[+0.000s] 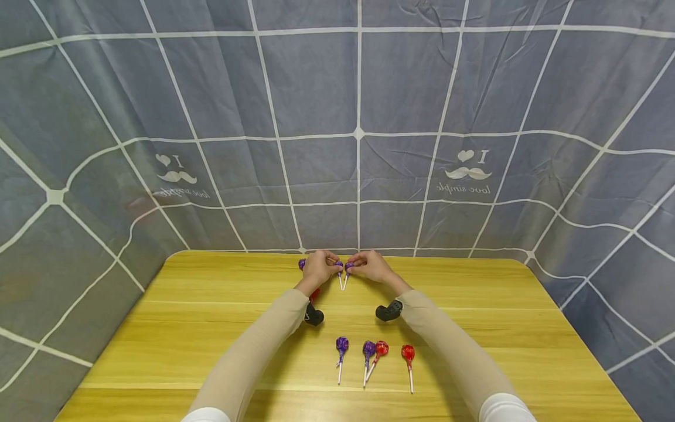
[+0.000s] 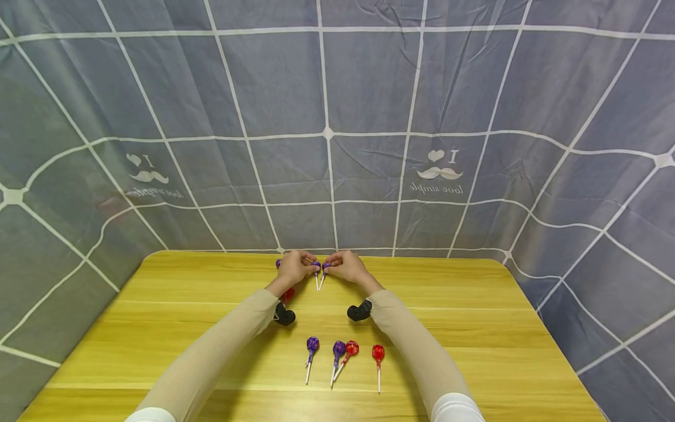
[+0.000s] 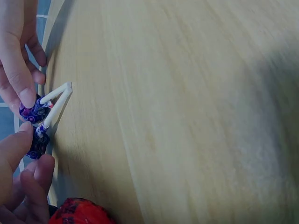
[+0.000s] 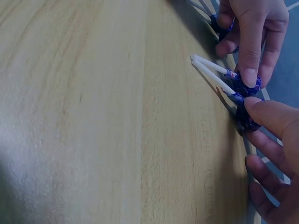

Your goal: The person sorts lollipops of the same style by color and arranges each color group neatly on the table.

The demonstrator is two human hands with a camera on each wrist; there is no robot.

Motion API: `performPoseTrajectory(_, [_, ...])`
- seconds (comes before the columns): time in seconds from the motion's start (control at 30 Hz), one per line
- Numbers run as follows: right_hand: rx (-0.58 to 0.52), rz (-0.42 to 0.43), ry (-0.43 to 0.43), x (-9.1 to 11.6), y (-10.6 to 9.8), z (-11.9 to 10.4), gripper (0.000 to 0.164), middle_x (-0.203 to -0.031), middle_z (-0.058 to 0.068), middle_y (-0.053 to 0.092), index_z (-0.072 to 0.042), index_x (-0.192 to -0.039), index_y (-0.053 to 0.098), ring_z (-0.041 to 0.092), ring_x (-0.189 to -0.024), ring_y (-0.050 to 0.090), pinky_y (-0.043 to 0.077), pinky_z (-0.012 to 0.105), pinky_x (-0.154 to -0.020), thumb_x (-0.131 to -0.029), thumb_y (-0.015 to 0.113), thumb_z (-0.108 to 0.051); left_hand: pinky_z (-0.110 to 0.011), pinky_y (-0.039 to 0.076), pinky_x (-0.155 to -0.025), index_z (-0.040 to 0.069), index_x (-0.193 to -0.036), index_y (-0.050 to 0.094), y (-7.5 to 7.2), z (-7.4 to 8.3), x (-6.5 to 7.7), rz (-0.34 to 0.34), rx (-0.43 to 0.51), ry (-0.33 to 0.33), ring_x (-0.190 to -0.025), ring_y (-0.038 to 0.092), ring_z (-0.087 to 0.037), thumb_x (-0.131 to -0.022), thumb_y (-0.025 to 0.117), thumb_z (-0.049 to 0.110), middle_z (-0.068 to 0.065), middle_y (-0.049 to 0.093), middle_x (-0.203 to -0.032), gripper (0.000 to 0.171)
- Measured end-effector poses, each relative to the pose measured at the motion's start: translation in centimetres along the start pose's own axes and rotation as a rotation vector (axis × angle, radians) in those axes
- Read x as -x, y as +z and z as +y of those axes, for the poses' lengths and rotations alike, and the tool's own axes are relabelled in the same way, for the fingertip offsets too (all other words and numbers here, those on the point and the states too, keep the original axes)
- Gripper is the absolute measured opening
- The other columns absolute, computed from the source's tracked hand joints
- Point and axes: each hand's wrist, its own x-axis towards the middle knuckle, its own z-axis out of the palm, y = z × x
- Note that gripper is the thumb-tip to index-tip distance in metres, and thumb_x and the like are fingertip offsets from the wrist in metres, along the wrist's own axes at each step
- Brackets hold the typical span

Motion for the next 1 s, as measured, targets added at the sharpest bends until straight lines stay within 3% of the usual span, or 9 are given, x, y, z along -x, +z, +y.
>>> performPoseTrajectory(0.23, [0.016, 0.013, -0.009, -0.04, 0.1, -0.27, 0.025, -0.098, 0.018, 0.072, 0.003, -0.106, 0.07, 0.027, -0.089, 0.069, 0.054, 0.033, -0.081, -0.085, 0.072, -0.009, -0.031, 0.055, -0.071, 0.006, -0.101, 0.075, -0.4, -0.13, 0.2, -0.015, -0.038, 0.035, -0.086, 0.072, -0.022, -0.081, 0.077, 0.016, -0.012, 0.075, -0.093, 0.023])
performPoseTrajectory(0.43, [0.043, 0.026, -0.002, -0.11, -0.06, -0.22, 0.023, -0.094, 0.015, 0.073, 0.001, -0.104, 0.07, 0.023, -0.086, 0.069, 0.054, 0.029, -0.078, -0.084, 0.073, -0.01, -0.027, 0.055, -0.063, 0.003, -0.105, 0.073, -0.88, 0.02, 0.23, -0.062, -0.044, 0.057, -0.083, 0.072, -0.023, -0.081, 0.076, 0.009, -0.014, 0.075, -0.094, 0.025])
performPoseTrajectory(0.6, [0.035, 0.013, -0.003, -0.13, 0.07, -0.13, 0.024, -0.095, 0.016, 0.073, 0.002, -0.104, 0.07, 0.024, -0.086, 0.069, 0.053, 0.028, -0.077, -0.084, 0.073, -0.01, -0.024, 0.052, -0.061, 0.005, -0.108, 0.073, -0.92, 0.21, 0.21, -0.084, -0.057, 0.039, -0.081, 0.071, -0.022, -0.081, 0.076, 0.009, -0.013, 0.075, -0.093, 0.027])
performPoseTrajectory(1.0, [0.037, 0.012, 0.018, 0.11, 0.28, -0.19, 0.024, -0.098, 0.015, 0.072, 0.002, -0.105, 0.069, 0.022, -0.089, 0.068, 0.053, 0.028, -0.079, -0.085, 0.072, -0.011, -0.032, 0.054, -0.072, 0.007, -0.106, 0.073, -0.45, 0.13, 0.39, -0.043, -0.053, 0.006, -0.085, 0.071, -0.022, -0.081, 0.076, 0.011, -0.011, 0.075, -0.096, 0.025])
